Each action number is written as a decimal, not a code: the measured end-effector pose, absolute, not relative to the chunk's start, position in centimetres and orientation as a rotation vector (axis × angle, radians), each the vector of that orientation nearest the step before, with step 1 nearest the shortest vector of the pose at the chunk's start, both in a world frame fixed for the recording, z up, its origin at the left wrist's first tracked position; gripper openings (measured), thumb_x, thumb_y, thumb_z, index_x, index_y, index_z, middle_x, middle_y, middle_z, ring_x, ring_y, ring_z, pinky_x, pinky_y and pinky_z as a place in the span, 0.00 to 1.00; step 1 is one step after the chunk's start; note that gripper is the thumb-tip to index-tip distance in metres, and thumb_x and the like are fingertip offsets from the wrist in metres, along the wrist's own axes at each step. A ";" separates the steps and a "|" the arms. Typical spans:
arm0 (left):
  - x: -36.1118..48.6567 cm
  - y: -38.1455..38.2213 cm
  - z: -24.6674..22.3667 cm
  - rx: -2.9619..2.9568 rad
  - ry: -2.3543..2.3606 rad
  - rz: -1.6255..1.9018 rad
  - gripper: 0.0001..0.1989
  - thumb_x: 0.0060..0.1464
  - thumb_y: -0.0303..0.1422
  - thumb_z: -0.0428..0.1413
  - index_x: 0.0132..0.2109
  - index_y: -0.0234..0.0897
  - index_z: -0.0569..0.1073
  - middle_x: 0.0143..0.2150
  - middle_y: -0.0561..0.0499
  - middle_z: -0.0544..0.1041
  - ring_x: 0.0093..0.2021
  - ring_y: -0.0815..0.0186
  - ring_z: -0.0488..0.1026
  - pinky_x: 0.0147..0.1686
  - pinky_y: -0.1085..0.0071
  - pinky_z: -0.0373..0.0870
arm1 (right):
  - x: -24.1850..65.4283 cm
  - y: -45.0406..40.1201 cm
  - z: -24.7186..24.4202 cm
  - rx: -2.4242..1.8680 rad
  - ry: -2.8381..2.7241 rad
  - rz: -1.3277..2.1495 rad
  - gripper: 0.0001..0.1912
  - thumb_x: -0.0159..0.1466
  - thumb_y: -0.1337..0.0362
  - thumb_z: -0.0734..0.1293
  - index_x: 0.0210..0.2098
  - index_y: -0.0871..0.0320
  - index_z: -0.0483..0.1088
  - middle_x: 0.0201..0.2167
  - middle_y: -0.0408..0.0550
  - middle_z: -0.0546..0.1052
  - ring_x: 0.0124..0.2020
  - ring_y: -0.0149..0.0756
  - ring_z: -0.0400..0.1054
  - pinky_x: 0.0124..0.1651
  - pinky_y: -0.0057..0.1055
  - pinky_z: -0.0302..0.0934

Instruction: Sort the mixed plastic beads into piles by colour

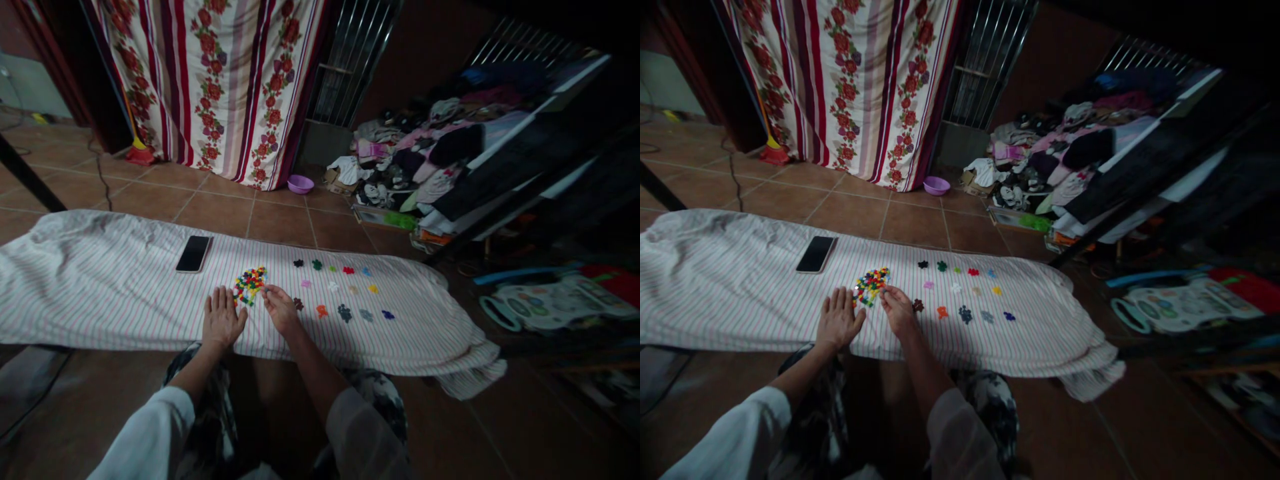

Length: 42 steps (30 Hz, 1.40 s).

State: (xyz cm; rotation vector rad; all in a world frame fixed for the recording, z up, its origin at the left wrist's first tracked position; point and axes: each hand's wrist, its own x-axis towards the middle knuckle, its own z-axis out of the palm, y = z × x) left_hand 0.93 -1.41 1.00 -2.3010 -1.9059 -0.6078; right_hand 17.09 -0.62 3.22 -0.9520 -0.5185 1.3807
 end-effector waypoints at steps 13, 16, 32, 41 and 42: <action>0.9 -1.7 1.6 -2.316 -1.896 -0.582 0.36 0.56 0.45 0.42 0.61 0.17 0.63 0.64 0.27 0.62 0.67 0.43 0.56 0.63 0.48 0.51 | 20.4 -3.3 2.6 -1.030 -0.496 1.258 0.16 0.47 0.57 0.76 0.33 0.56 0.74 0.35 0.45 0.77 0.39 0.32 0.72 0.46 0.31 0.66; 0.9 -1.7 1.5 -2.320 -1.913 -0.581 0.36 0.57 0.45 0.42 0.61 0.18 0.63 0.64 0.27 0.62 0.67 0.44 0.56 0.64 0.48 0.51 | 21.6 -4.2 2.7 -1.073 -0.526 1.202 0.16 0.48 0.56 0.75 0.33 0.56 0.74 0.36 0.46 0.77 0.38 0.33 0.72 0.45 0.31 0.66; 1.0 -1.7 1.7 -2.307 -1.950 -0.447 0.36 0.56 0.45 0.42 0.62 0.18 0.62 0.65 0.29 0.62 0.67 0.44 0.55 0.64 0.50 0.49 | 37.2 -7.4 3.4 -1.958 -1.143 0.127 0.17 0.58 0.62 0.60 0.43 0.58 0.74 0.35 0.49 0.80 0.37 0.37 0.73 0.46 0.33 0.65; 1.0 -1.7 1.5 -2.294 -1.920 -0.472 0.36 0.56 0.45 0.42 0.62 0.18 0.62 0.64 0.29 0.62 0.67 0.44 0.56 0.63 0.49 0.51 | 38.2 -8.1 2.3 -2.052 -1.438 -0.083 0.16 0.60 0.67 0.59 0.44 0.59 0.74 0.38 0.49 0.80 0.43 0.40 0.68 0.49 0.34 0.60; 1.0 -1.7 1.5 -2.297 -1.925 -0.476 0.36 0.56 0.45 0.42 0.62 0.18 0.62 0.64 0.29 0.62 0.67 0.44 0.56 0.63 0.49 0.51 | 38.2 -8.1 2.2 -2.043 -1.452 -0.090 0.16 0.60 0.67 0.59 0.43 0.59 0.74 0.38 0.50 0.80 0.43 0.40 0.68 0.49 0.33 0.60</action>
